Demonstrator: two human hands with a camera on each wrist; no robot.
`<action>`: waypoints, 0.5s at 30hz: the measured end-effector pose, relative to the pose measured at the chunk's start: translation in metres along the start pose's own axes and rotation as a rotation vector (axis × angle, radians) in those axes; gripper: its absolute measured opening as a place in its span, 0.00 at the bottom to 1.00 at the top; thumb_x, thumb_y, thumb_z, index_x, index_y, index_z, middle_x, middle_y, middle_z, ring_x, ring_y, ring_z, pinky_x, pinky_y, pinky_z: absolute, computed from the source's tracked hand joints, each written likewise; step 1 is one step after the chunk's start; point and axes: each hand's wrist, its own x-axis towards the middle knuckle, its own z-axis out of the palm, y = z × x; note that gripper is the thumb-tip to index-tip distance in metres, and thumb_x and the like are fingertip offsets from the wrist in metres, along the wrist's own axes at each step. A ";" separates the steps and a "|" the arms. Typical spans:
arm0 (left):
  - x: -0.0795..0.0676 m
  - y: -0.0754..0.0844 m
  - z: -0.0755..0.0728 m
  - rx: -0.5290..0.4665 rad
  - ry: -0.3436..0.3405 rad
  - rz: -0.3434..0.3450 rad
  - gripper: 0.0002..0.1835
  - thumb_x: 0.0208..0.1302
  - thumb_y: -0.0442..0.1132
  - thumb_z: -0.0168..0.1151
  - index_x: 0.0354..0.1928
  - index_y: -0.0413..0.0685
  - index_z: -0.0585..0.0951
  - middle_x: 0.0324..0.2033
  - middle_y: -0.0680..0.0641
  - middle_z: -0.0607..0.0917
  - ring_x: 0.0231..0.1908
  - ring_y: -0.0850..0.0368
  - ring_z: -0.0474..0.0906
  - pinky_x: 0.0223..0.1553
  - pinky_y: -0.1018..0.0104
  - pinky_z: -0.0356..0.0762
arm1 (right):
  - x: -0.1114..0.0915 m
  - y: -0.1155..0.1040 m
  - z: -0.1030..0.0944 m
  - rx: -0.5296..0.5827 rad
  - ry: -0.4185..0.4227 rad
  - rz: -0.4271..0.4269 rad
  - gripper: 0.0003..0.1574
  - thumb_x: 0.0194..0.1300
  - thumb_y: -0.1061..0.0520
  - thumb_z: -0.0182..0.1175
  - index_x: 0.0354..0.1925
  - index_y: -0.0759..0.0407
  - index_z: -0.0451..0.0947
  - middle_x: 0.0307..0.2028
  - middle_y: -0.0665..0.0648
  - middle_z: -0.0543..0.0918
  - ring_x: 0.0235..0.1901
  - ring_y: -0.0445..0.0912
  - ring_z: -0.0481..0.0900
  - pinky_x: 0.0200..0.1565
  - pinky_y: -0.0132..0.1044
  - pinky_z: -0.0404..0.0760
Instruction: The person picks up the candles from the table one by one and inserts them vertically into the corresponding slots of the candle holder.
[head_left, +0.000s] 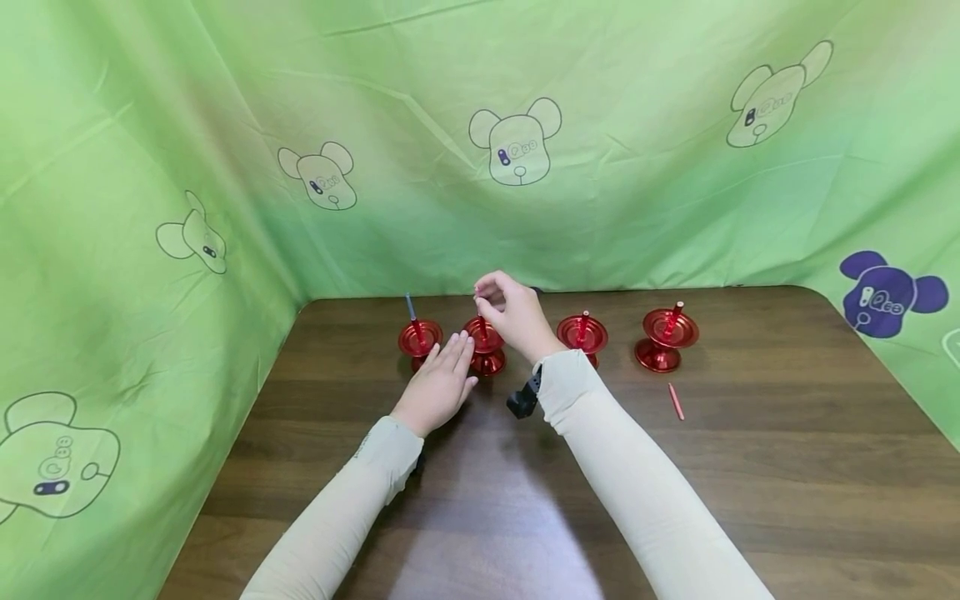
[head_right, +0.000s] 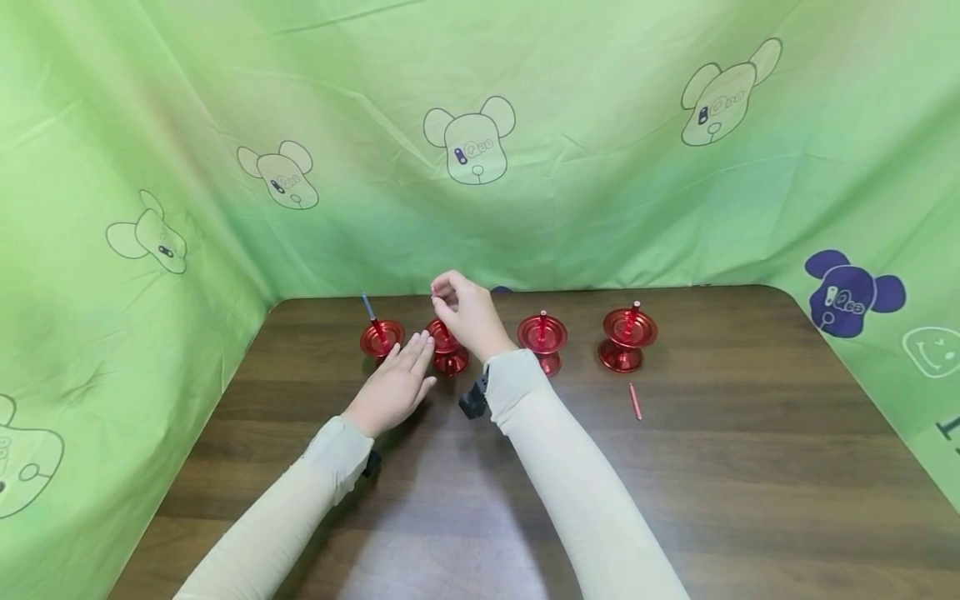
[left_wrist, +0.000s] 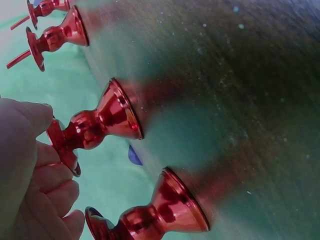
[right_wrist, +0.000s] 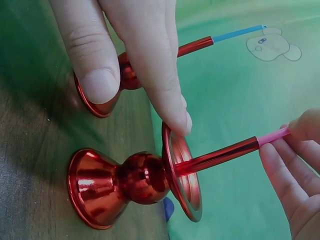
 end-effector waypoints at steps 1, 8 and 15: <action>0.000 0.000 0.000 0.001 0.002 0.001 0.34 0.78 0.47 0.53 0.77 0.36 0.60 0.76 0.38 0.60 0.76 0.46 0.54 0.75 0.48 0.51 | 0.000 0.000 0.000 -0.004 -0.003 0.003 0.10 0.70 0.66 0.62 0.49 0.66 0.79 0.42 0.62 0.86 0.45 0.53 0.85 0.50 0.44 0.85; -0.001 0.001 0.000 -0.012 -0.005 -0.001 0.34 0.79 0.47 0.53 0.77 0.37 0.59 0.76 0.39 0.60 0.77 0.46 0.53 0.76 0.49 0.50 | -0.002 0.000 -0.002 -0.035 -0.042 0.033 0.11 0.69 0.67 0.63 0.49 0.67 0.82 0.42 0.63 0.87 0.44 0.54 0.87 0.51 0.46 0.85; -0.002 0.002 -0.003 -0.005 0.004 0.000 0.33 0.79 0.47 0.52 0.77 0.36 0.60 0.76 0.38 0.60 0.76 0.46 0.54 0.75 0.49 0.51 | -0.003 0.005 -0.001 -0.068 -0.045 0.014 0.10 0.69 0.66 0.63 0.48 0.68 0.82 0.43 0.64 0.88 0.43 0.55 0.87 0.51 0.47 0.84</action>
